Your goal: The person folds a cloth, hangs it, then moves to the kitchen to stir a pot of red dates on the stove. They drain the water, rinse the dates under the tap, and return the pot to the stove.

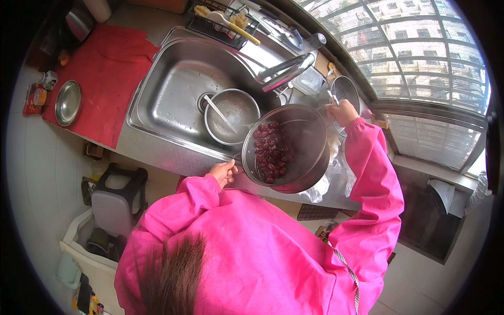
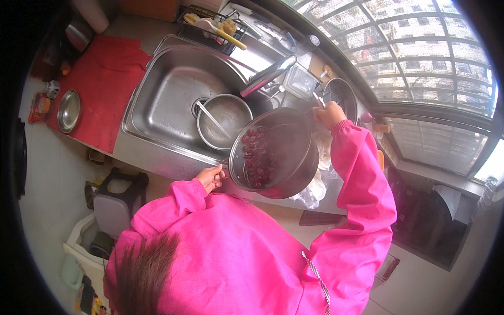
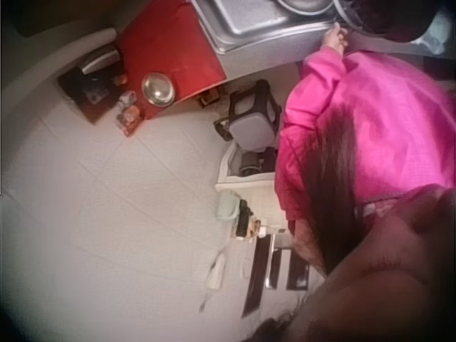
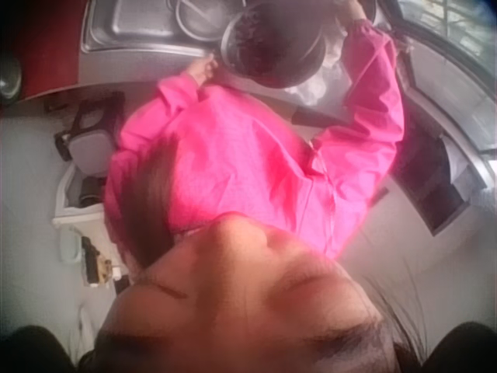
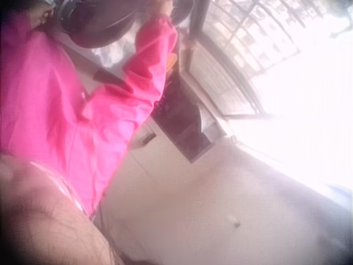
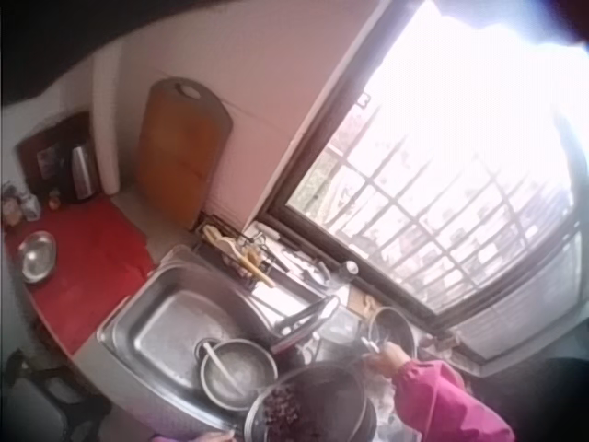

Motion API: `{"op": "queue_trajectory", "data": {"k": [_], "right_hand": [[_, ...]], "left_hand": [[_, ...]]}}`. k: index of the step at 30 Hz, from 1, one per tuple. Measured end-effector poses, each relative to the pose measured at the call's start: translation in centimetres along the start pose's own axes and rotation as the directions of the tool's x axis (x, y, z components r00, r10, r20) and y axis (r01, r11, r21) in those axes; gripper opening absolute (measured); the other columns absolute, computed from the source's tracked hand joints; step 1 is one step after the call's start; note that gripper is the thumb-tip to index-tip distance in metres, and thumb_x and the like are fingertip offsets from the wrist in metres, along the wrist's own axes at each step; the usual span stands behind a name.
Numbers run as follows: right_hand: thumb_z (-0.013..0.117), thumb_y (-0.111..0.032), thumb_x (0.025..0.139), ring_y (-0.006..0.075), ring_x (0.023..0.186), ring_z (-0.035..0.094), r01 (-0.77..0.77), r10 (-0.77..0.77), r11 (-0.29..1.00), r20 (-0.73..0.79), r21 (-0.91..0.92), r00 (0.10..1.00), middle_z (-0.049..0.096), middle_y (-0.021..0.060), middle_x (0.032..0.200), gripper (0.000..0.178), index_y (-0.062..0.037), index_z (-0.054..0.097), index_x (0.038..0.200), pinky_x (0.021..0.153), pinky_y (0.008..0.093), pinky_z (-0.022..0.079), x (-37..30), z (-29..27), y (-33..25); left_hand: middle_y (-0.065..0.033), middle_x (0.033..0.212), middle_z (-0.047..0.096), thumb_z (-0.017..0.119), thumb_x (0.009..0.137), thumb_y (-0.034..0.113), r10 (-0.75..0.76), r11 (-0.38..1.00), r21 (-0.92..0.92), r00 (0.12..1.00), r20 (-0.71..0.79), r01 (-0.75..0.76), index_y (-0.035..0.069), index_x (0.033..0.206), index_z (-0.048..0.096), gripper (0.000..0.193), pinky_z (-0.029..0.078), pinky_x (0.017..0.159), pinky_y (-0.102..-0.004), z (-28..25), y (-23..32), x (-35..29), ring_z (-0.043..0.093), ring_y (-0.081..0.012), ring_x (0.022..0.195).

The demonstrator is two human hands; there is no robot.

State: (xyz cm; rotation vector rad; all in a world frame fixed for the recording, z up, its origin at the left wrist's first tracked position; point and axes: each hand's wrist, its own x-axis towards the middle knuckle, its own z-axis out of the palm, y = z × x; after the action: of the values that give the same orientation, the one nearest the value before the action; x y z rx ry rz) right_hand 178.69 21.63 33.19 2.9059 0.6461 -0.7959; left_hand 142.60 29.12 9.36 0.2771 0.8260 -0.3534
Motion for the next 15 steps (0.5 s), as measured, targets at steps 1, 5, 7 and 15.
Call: {"op": "queue_trajectory", "data": {"k": [1,5,7,15], "right_hand": [[0.060,-0.033,0.070,0.0244,0.055,0.059,-0.008,0.008,1.000,-0.002,0.005,1.000,0.059,0.0123,0.060,0.032,-0.0024,0.062,0.060,0.054,0.0334,0.045,-0.1,-0.1,-0.2],[0.060,-0.033,0.070,0.0265,0.060,0.060,-0.041,0.041,0.999,0.009,0.006,0.999,0.060,0.0140,0.062,0.033,-0.0013,0.063,0.061,0.058,0.0343,0.045,0.2,-0.1,-0.2],[0.060,-0.034,0.071,0.0255,0.060,0.060,-0.049,0.049,0.999,0.007,0.011,0.999,0.060,0.0142,0.062,0.034,-0.0006,0.063,0.062,0.058,0.0341,0.045,0.6,-0.1,0.7],[0.054,-0.030,0.083,0.0045,0.043,0.035,-0.003,0.026,0.875,-0.041,0.483,0.999,0.042,-0.0071,0.052,0.031,-0.0082,0.056,0.062,0.039,0.0247,0.025,-1.7,4.0,6.8]], "left_hand": [[0.0053,0.055,0.038,0.051,0.089,0.031,-0.001,1.000,0.001,1.000,-0.003,0.001,0.007,0.073,0.054,0.029,0.032,0.048,-0.0228,0.0,0.0,-0.1,0.031,-0.0058,0.047],[0.0049,0.055,0.038,0.051,0.089,0.031,0.000,1.000,-0.008,1.000,0.014,0.000,0.007,0.073,0.054,0.029,0.032,0.048,-0.0228,-0.1,0.1,-0.3,0.031,-0.0059,0.047],[0.0047,0.055,0.038,0.050,0.089,0.031,-0.005,1.000,-0.013,1.000,0.017,0.005,0.007,0.073,0.054,0.029,0.032,0.048,-0.0230,0.1,0.1,-0.3,0.031,-0.0059,0.047],[0.0037,0.056,0.042,0.049,0.090,0.029,0.449,0.870,0.282,0.887,-0.109,-0.406,0.008,0.067,0.052,0.031,0.029,0.044,-0.0197,2.1,4.3,-5.7,0.033,-0.0046,0.048]]}}
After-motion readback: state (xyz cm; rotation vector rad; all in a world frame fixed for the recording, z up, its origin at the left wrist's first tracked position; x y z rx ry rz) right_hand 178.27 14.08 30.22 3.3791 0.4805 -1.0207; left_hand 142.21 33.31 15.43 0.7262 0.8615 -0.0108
